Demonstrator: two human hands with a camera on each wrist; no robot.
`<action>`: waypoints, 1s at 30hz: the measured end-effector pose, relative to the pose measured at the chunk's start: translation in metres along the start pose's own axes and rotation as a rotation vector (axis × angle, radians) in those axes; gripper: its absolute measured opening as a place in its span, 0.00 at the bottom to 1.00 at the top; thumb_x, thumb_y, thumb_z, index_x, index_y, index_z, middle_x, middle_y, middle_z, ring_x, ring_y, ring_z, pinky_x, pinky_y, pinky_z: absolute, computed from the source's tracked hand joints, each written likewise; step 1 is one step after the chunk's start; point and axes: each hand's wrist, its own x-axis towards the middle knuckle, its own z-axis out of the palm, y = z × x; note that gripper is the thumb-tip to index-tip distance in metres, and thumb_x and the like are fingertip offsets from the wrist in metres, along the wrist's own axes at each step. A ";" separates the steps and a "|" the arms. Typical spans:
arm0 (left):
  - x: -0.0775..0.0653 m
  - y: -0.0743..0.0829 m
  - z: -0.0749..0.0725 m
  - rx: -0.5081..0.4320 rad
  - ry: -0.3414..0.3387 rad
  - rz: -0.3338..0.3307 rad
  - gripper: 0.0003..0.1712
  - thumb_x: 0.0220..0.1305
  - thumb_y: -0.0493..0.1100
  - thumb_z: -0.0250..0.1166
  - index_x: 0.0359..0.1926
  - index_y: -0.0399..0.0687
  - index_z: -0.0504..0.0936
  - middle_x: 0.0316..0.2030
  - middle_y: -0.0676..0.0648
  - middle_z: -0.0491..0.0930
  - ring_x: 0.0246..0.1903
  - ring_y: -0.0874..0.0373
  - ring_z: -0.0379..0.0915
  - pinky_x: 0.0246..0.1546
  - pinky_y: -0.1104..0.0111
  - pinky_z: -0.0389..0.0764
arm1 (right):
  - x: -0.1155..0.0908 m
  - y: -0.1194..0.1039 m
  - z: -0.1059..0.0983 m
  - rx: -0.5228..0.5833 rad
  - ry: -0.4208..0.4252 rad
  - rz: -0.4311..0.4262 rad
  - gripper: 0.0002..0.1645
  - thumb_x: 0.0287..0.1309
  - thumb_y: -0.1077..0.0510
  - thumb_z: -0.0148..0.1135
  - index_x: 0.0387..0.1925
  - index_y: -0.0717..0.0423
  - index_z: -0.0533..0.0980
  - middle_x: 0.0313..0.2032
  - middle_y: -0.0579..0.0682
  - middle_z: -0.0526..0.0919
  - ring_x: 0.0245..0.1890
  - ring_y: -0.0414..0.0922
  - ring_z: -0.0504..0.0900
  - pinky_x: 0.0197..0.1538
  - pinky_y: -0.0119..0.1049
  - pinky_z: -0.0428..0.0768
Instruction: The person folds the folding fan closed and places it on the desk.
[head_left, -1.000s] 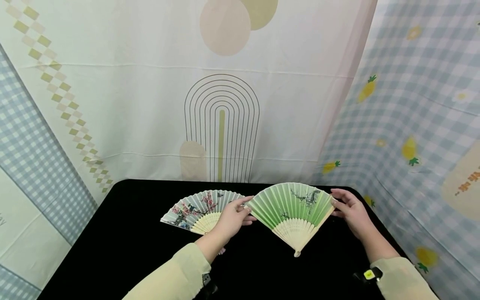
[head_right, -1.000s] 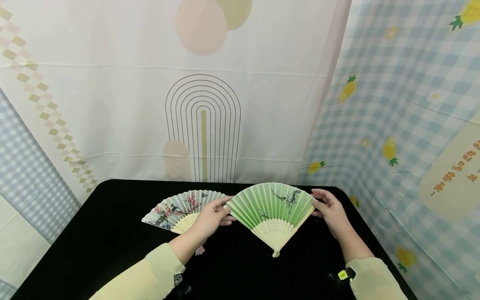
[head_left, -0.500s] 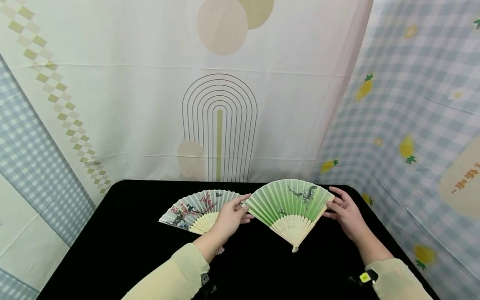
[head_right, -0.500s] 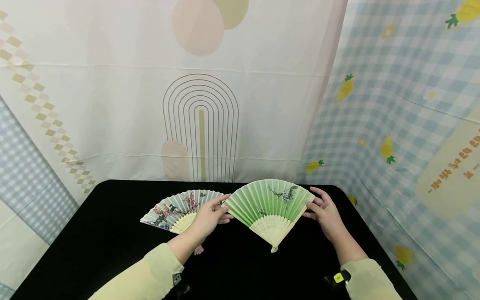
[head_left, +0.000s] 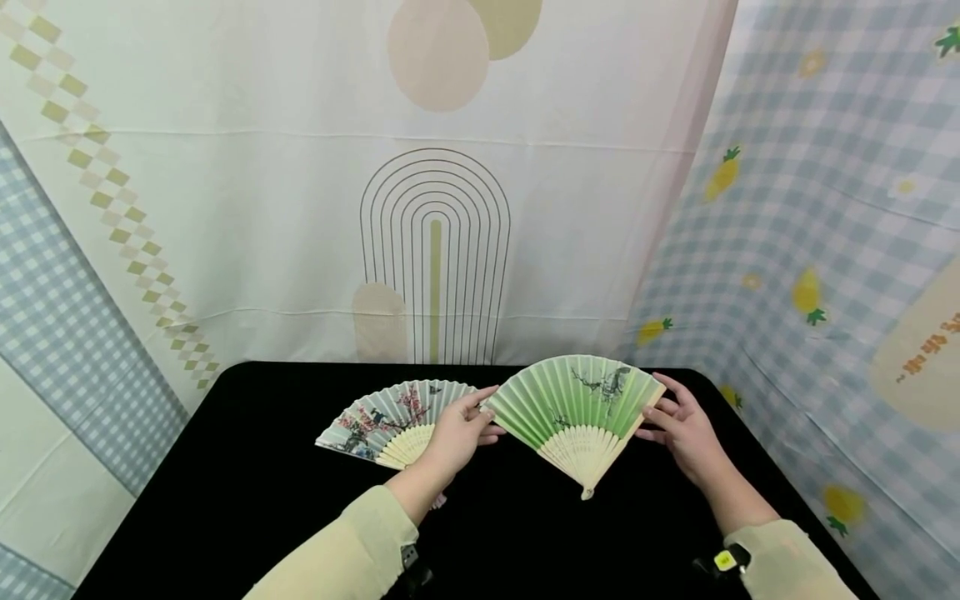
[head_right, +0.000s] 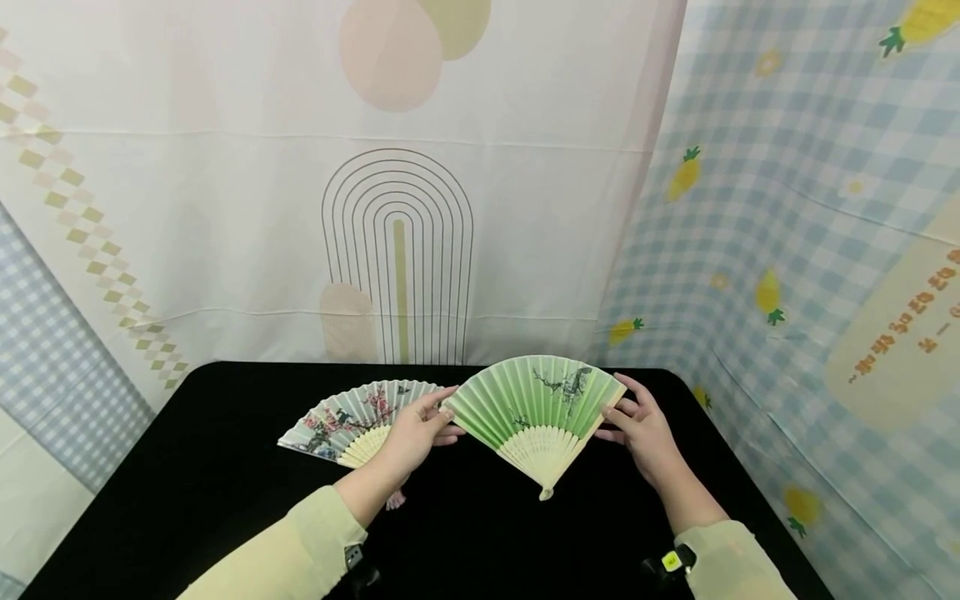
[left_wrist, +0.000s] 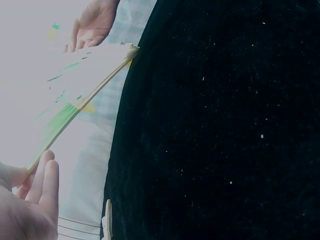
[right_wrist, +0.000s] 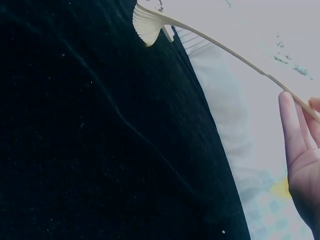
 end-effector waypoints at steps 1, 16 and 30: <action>-0.002 0.004 0.000 0.000 0.000 0.002 0.25 0.73 0.32 0.54 0.70 0.40 0.70 0.39 0.32 0.81 0.43 0.33 0.82 0.41 0.57 0.87 | 0.000 0.000 0.001 0.004 0.000 -0.006 0.36 0.69 0.67 0.57 0.71 0.44 0.58 0.46 0.41 0.84 0.40 0.43 0.86 0.38 0.39 0.88; 0.001 0.005 -0.003 -0.029 -0.002 -0.024 0.26 0.74 0.34 0.54 0.71 0.44 0.68 0.43 0.34 0.79 0.43 0.42 0.84 0.44 0.57 0.86 | 0.001 -0.010 0.005 0.068 0.006 -0.060 0.38 0.68 0.69 0.57 0.74 0.46 0.57 0.42 0.44 0.85 0.40 0.43 0.86 0.37 0.39 0.88; -0.011 0.025 -0.005 -0.062 -0.008 -0.048 0.26 0.75 0.35 0.54 0.72 0.45 0.68 0.39 0.35 0.77 0.47 0.38 0.81 0.45 0.54 0.85 | 0.003 -0.009 0.008 0.097 -0.019 -0.055 0.40 0.69 0.69 0.55 0.76 0.47 0.54 0.39 0.45 0.84 0.40 0.41 0.85 0.39 0.40 0.87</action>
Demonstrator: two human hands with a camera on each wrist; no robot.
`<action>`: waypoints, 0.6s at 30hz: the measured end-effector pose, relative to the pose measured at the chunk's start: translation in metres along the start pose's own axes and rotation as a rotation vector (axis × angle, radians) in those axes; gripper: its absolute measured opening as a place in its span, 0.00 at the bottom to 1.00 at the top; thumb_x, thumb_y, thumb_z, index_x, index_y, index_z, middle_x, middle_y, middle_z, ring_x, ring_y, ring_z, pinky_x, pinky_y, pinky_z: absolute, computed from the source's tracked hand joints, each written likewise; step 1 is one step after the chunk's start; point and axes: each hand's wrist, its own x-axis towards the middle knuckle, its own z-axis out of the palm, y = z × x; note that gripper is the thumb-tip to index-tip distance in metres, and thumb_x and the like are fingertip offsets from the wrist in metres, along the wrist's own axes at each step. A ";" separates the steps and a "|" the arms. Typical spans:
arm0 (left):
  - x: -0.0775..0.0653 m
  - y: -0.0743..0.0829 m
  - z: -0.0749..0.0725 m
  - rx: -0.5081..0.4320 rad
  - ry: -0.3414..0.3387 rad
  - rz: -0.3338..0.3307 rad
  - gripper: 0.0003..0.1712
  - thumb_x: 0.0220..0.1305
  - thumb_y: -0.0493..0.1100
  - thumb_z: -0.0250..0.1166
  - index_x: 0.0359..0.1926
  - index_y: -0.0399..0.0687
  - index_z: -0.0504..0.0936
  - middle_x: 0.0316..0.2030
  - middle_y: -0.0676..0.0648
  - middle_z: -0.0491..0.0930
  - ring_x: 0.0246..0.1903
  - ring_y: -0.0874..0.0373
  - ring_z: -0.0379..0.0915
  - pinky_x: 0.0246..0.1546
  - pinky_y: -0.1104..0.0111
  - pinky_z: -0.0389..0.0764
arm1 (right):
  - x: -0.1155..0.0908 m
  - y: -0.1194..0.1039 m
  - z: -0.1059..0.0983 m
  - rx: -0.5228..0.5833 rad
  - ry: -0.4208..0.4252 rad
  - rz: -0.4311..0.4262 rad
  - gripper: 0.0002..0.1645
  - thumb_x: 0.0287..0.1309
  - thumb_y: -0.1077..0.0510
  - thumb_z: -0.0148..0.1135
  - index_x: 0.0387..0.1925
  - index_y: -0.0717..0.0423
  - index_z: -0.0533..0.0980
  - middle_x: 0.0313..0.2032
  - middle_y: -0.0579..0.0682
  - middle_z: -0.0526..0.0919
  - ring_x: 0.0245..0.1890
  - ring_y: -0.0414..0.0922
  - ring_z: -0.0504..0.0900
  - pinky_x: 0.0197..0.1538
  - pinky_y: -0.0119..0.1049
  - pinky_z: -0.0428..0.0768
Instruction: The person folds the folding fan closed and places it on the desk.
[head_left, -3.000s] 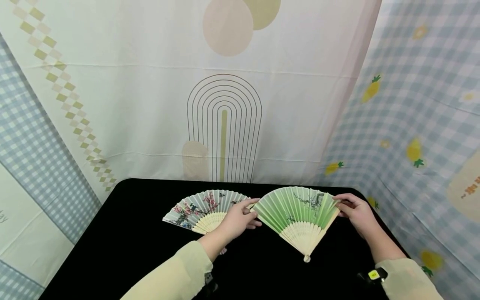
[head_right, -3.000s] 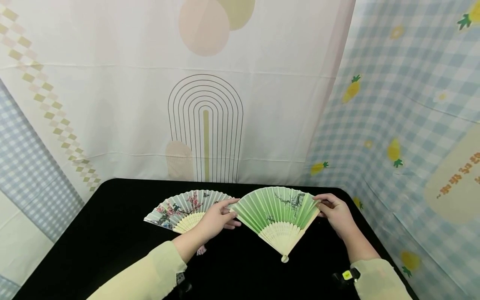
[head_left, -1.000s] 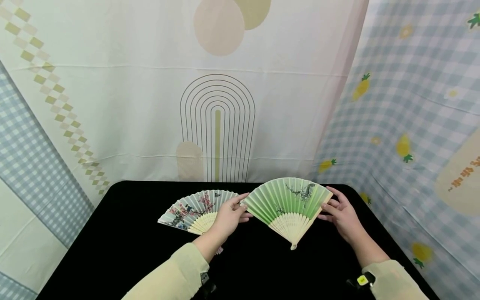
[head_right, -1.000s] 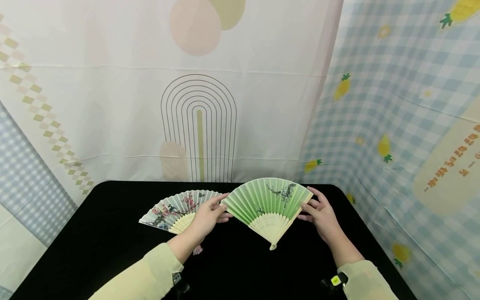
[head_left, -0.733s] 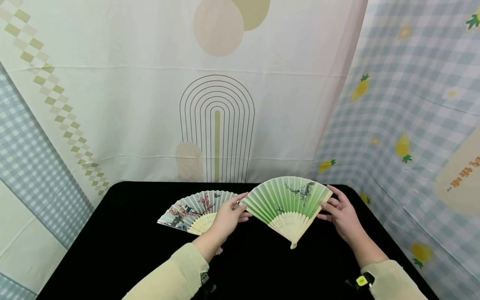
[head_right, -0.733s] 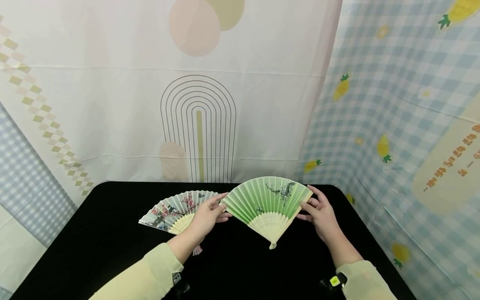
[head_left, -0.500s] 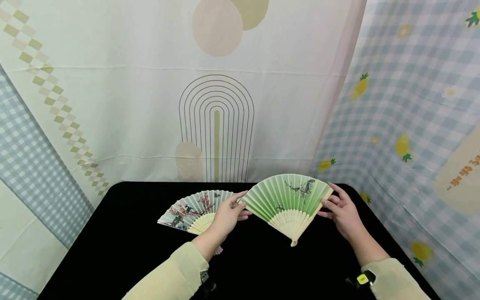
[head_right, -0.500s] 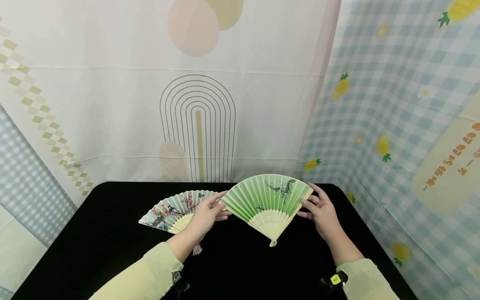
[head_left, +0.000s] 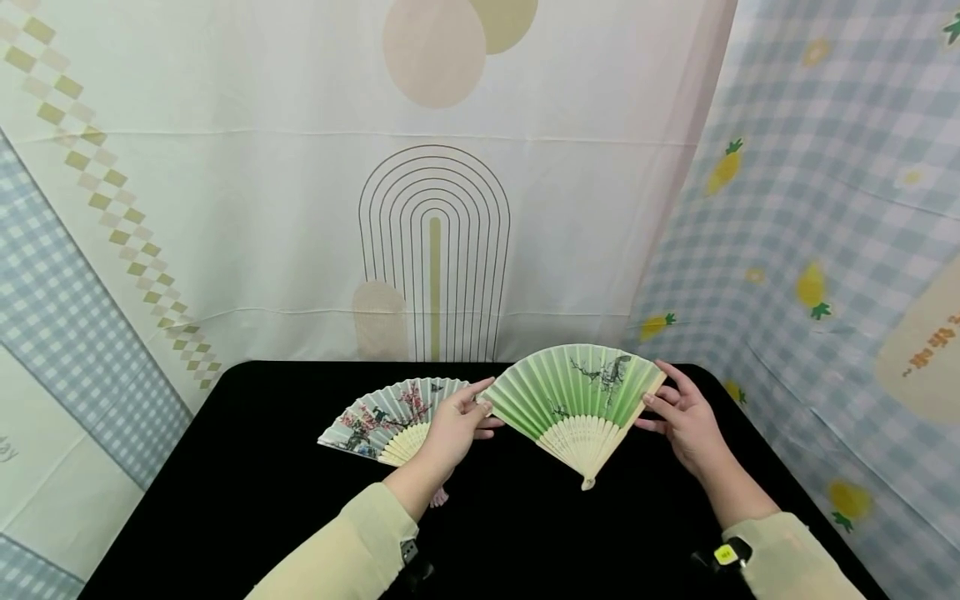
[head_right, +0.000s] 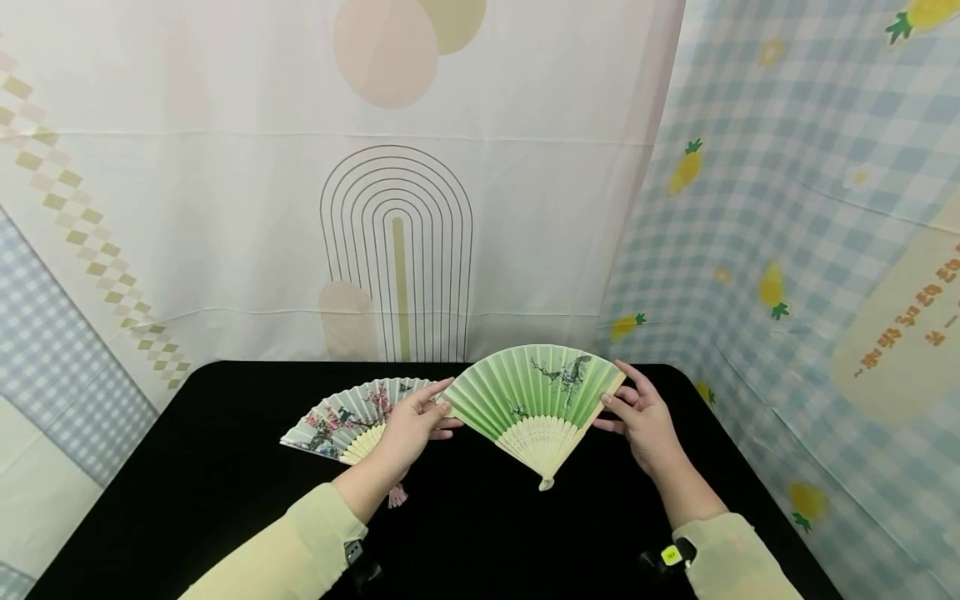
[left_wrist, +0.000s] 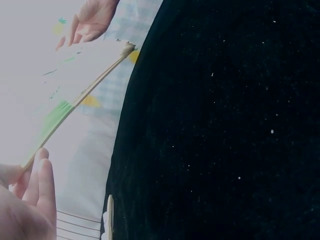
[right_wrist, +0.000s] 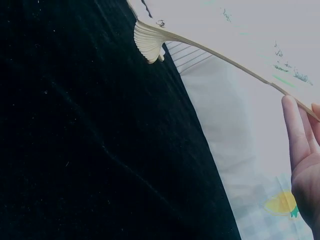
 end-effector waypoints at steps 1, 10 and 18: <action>0.000 0.000 0.000 -0.004 0.003 -0.002 0.26 0.75 0.35 0.54 0.72 0.45 0.68 0.38 0.35 0.77 0.47 0.38 0.81 0.46 0.53 0.85 | 0.000 0.000 0.000 0.000 0.002 0.004 0.40 0.69 0.69 0.56 0.76 0.47 0.54 0.39 0.45 0.83 0.40 0.41 0.85 0.39 0.40 0.87; 0.002 -0.002 0.003 -0.008 0.036 0.019 0.26 0.74 0.35 0.56 0.70 0.44 0.70 0.36 0.39 0.79 0.47 0.34 0.80 0.47 0.49 0.83 | 0.000 -0.004 0.006 -0.011 0.011 0.004 0.41 0.69 0.68 0.57 0.76 0.49 0.53 0.36 0.44 0.81 0.38 0.39 0.83 0.39 0.39 0.87; 0.001 0.002 0.003 -0.021 0.033 0.010 0.25 0.74 0.35 0.55 0.70 0.44 0.70 0.42 0.30 0.78 0.47 0.36 0.80 0.47 0.51 0.84 | 0.001 -0.007 0.011 -0.062 0.017 -0.005 0.39 0.68 0.67 0.58 0.75 0.47 0.56 0.31 0.43 0.77 0.37 0.39 0.81 0.38 0.39 0.88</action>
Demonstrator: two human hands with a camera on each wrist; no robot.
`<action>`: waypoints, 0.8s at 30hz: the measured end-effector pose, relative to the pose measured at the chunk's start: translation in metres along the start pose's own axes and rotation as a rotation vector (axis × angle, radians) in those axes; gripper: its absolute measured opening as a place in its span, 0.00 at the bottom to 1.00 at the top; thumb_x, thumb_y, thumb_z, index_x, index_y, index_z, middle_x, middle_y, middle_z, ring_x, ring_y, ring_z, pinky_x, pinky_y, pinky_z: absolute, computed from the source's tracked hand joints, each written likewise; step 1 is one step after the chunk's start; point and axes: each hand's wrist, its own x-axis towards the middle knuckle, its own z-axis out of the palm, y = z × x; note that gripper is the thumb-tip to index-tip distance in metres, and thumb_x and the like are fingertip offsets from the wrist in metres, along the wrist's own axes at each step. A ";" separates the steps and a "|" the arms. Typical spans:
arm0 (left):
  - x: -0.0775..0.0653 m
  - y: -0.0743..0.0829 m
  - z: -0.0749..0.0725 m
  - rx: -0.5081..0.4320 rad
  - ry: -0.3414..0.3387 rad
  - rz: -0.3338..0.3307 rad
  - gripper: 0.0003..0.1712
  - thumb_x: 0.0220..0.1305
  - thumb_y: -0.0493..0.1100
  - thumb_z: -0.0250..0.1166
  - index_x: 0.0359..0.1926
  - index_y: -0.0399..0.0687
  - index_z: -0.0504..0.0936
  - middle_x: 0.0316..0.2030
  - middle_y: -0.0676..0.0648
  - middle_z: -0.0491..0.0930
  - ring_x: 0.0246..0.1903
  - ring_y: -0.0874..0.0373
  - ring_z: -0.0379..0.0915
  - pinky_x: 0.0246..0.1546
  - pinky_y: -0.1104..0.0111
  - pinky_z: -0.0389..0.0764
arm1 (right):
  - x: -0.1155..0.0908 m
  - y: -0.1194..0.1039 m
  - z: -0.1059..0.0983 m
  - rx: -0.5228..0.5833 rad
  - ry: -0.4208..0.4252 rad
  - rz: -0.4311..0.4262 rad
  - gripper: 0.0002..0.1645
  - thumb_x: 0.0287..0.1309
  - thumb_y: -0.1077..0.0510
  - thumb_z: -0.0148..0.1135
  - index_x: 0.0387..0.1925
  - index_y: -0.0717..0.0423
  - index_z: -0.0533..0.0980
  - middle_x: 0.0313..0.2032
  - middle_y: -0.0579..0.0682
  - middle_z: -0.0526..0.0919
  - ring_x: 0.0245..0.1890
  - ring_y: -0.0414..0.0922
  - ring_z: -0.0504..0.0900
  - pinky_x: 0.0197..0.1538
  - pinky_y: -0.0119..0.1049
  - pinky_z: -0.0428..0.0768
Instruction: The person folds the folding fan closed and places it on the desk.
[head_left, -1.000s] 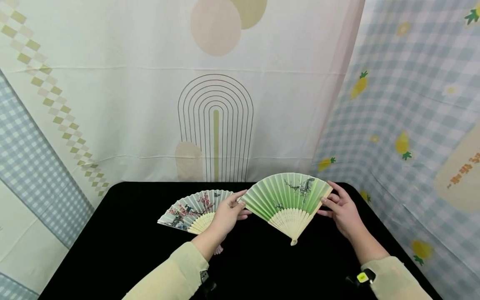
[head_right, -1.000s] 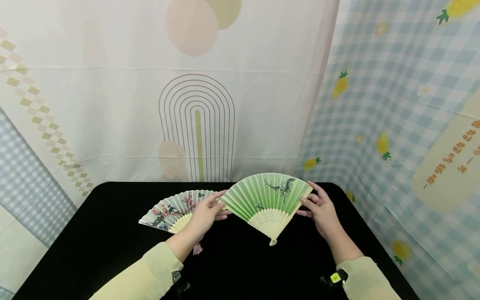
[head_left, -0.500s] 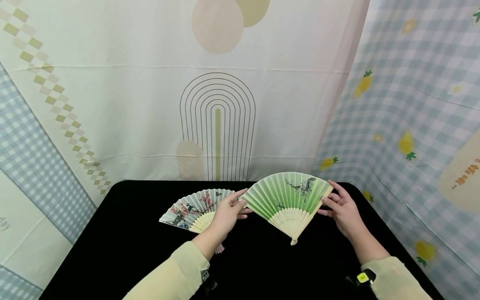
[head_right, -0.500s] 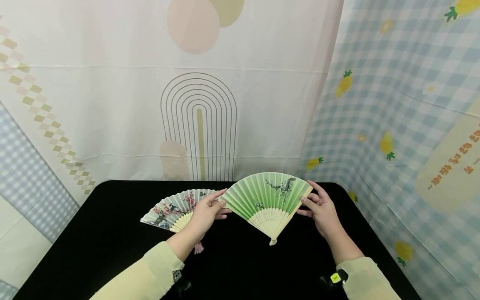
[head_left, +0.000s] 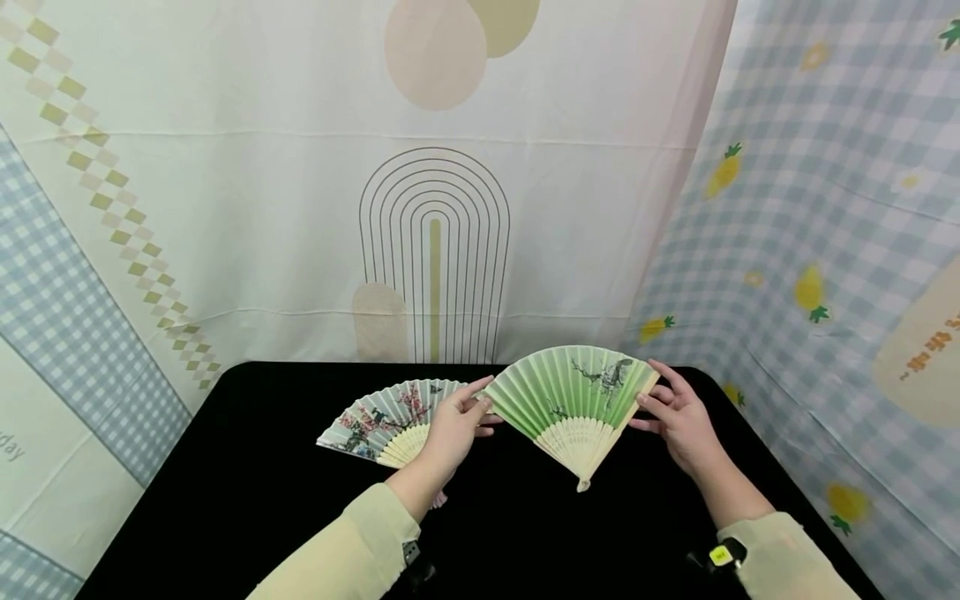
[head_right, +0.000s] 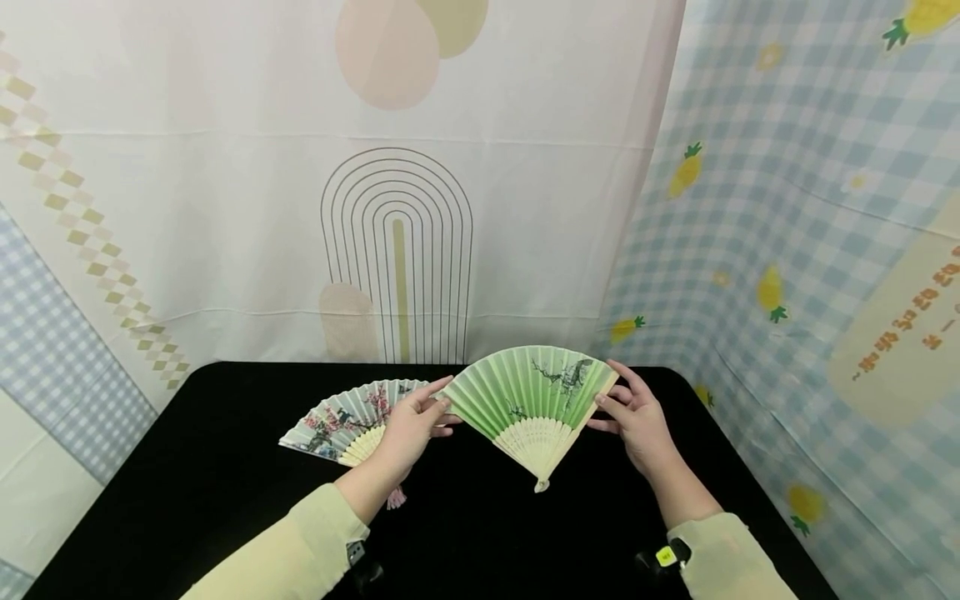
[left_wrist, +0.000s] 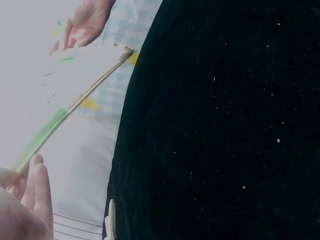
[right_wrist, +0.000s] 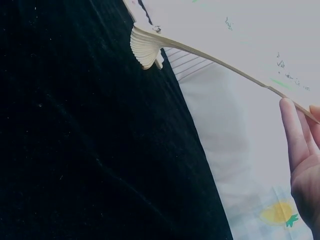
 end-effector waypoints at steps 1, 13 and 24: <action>-0.001 0.002 0.000 0.000 -0.002 -0.004 0.25 0.74 0.35 0.55 0.70 0.45 0.70 0.42 0.32 0.79 0.47 0.36 0.80 0.46 0.52 0.84 | 0.000 -0.001 0.001 0.000 -0.003 -0.001 0.39 0.68 0.67 0.58 0.75 0.47 0.57 0.31 0.43 0.77 0.37 0.39 0.81 0.38 0.39 0.88; -0.003 0.004 0.003 0.000 0.003 0.035 0.26 0.73 0.34 0.56 0.70 0.42 0.69 0.42 0.31 0.79 0.45 0.39 0.81 0.47 0.47 0.83 | 0.002 -0.003 0.005 -0.014 -0.015 0.033 0.38 0.69 0.66 0.58 0.74 0.45 0.58 0.37 0.45 0.82 0.39 0.41 0.84 0.39 0.41 0.88; -0.004 0.005 0.007 0.047 0.051 0.084 0.25 0.71 0.37 0.61 0.67 0.41 0.72 0.40 0.34 0.83 0.42 0.38 0.82 0.46 0.45 0.83 | 0.002 0.000 0.008 -0.030 -0.021 0.041 0.39 0.69 0.66 0.57 0.76 0.46 0.56 0.38 0.45 0.82 0.40 0.43 0.85 0.39 0.42 0.87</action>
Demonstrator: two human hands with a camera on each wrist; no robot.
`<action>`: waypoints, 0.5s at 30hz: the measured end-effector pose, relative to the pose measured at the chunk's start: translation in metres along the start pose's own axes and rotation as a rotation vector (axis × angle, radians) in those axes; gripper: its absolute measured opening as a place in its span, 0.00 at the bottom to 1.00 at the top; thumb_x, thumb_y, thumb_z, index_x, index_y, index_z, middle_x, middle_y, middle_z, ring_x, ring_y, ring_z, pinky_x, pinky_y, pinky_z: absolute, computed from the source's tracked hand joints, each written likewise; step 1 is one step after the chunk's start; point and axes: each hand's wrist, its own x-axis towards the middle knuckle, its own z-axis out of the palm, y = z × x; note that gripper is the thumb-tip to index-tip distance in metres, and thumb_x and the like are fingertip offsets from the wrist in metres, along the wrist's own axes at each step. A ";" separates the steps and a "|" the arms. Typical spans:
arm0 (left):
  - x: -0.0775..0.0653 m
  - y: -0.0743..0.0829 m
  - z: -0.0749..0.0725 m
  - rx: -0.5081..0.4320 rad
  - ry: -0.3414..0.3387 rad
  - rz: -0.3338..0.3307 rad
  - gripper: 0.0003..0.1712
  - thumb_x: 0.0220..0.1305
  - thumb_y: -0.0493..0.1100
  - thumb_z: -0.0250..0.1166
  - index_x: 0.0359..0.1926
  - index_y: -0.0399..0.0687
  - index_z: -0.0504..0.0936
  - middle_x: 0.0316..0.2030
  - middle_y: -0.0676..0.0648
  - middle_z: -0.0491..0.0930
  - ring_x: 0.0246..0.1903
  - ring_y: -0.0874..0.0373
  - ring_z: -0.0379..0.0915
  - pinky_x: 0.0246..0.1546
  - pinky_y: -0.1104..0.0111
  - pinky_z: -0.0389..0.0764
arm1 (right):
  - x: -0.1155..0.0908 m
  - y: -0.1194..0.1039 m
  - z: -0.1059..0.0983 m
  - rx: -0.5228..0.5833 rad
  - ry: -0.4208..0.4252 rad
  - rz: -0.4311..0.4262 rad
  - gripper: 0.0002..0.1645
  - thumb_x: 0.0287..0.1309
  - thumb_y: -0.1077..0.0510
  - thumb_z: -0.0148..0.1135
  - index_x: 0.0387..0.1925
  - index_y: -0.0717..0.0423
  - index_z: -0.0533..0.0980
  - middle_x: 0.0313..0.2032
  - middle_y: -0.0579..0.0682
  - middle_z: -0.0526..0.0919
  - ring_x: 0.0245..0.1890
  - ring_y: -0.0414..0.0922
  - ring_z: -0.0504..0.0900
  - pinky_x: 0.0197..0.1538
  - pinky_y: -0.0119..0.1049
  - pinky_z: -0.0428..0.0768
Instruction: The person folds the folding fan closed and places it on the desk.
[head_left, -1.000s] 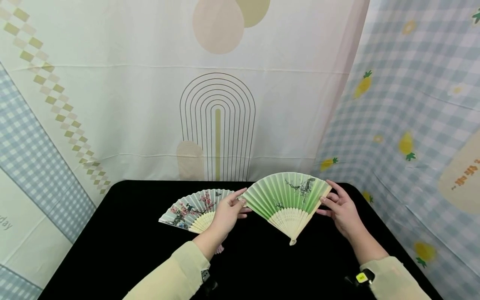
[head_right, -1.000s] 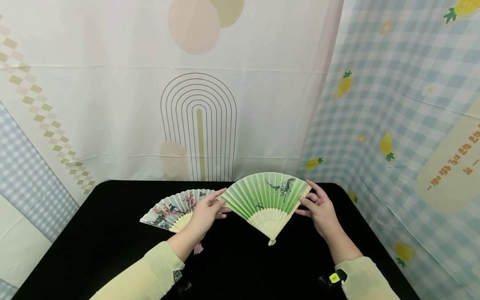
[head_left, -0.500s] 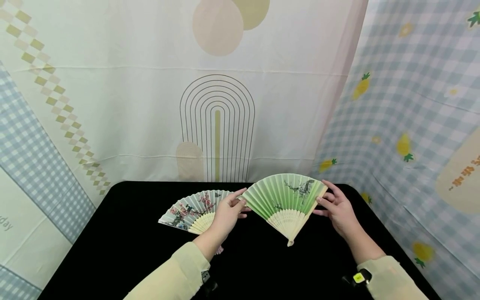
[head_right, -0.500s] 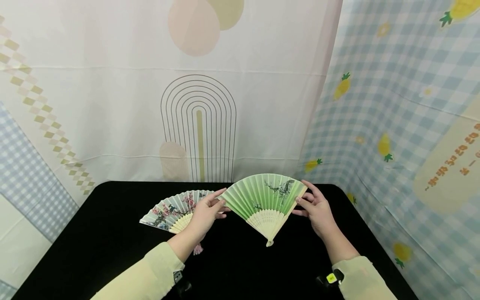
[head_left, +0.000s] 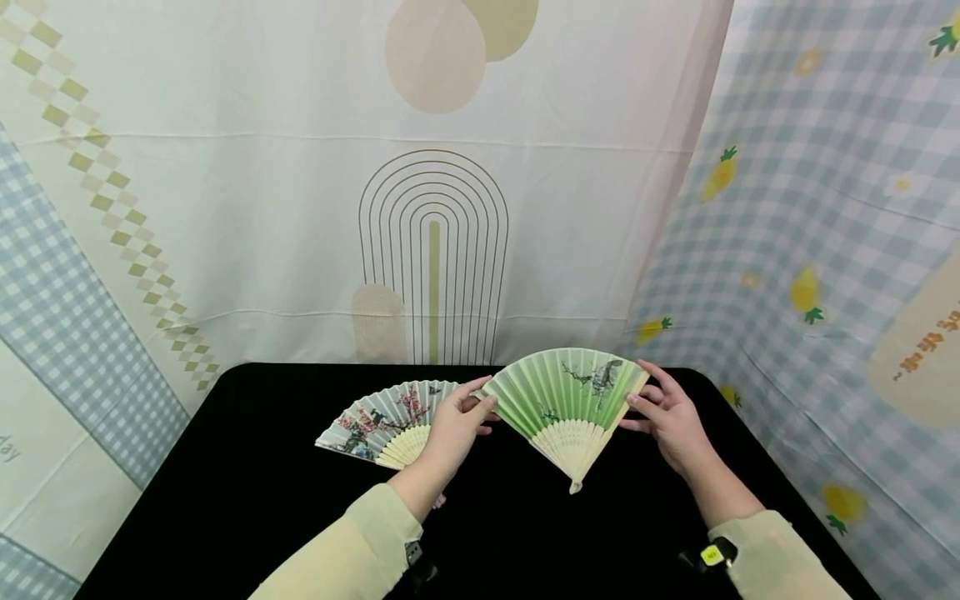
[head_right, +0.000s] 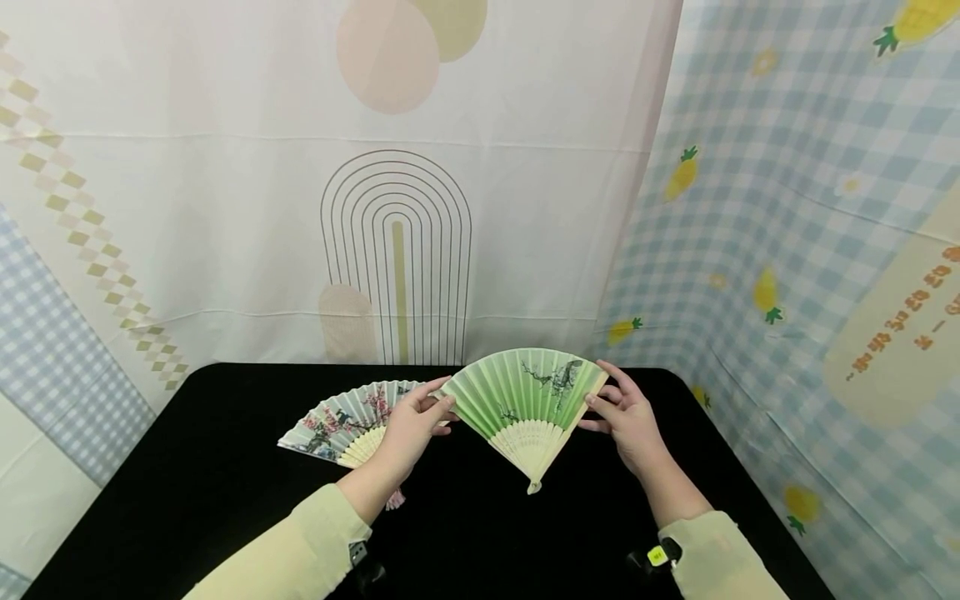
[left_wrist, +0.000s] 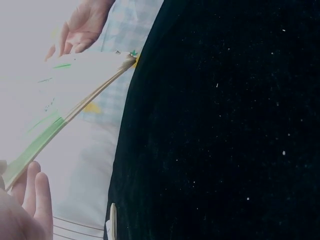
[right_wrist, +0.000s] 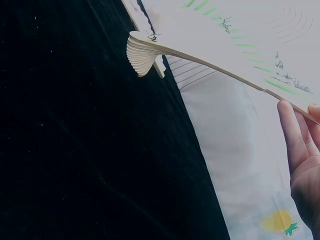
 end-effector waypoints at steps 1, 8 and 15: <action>0.000 0.000 0.000 0.004 0.002 0.003 0.25 0.71 0.37 0.61 0.67 0.41 0.73 0.40 0.33 0.83 0.41 0.39 0.82 0.45 0.45 0.83 | 0.000 0.000 0.000 0.001 0.001 0.000 0.39 0.69 0.66 0.57 0.76 0.46 0.56 0.38 0.45 0.82 0.40 0.43 0.84 0.39 0.42 0.87; 0.000 0.002 0.002 0.016 0.027 0.012 0.24 0.70 0.36 0.61 0.66 0.39 0.74 0.38 0.33 0.82 0.32 0.60 0.82 0.44 0.45 0.83 | 0.000 -0.002 0.004 -0.004 0.003 -0.009 0.38 0.68 0.65 0.59 0.75 0.45 0.58 0.35 0.44 0.80 0.37 0.41 0.83 0.39 0.41 0.88; 0.002 0.000 0.003 0.016 0.042 0.034 0.23 0.70 0.34 0.61 0.65 0.39 0.74 0.37 0.33 0.83 0.31 0.61 0.82 0.42 0.48 0.85 | 0.000 -0.002 0.007 0.000 -0.019 -0.020 0.39 0.68 0.66 0.58 0.75 0.47 0.57 0.37 0.45 0.82 0.38 0.42 0.84 0.38 0.41 0.88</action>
